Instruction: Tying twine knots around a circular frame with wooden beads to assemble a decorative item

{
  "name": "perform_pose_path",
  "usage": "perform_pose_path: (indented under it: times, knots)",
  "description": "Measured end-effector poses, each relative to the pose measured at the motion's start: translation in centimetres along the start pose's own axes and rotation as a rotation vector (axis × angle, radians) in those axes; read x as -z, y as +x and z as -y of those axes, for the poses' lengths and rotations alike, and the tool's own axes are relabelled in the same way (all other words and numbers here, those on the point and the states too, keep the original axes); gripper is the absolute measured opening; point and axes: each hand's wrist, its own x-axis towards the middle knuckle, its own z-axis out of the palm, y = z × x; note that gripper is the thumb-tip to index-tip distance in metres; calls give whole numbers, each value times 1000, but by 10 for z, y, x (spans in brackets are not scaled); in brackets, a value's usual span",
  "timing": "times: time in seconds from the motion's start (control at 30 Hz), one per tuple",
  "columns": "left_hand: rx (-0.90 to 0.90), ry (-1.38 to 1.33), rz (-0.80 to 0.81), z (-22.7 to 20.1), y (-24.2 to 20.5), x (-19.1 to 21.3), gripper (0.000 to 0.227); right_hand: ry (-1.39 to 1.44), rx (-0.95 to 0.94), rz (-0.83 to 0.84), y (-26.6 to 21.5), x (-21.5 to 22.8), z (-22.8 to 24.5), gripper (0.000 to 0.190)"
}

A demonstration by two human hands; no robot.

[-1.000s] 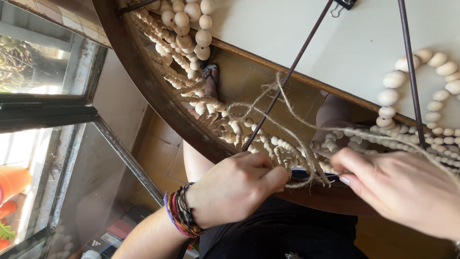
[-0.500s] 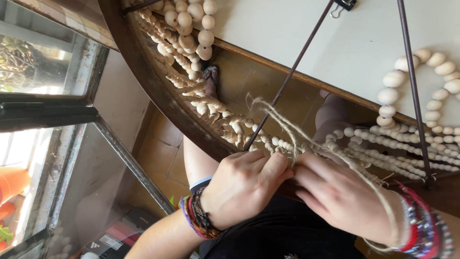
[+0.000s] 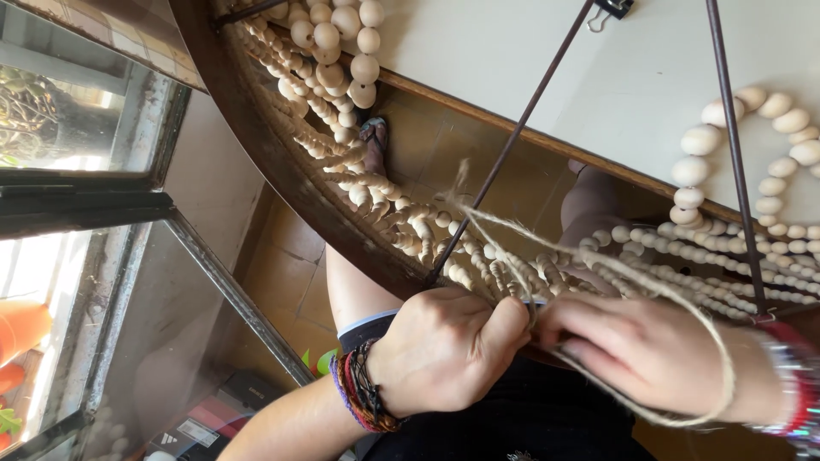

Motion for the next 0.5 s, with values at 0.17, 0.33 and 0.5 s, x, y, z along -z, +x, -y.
perform_pose_path:
  times: [0.17, 0.33, 0.5]
  knots:
    - [-72, 33, -13, 4, -2, -1, 22, -395, -119, 185, 34, 16, -33, 30]
    - [-118, 51, -15, 9, -4, 0, 26, -102, -170, 459, 97, -8, -50, 43]
    - [-137, 19, -30, 11, -5, 2, 29, 214, -50, 590, 117, -30, -77, 35]
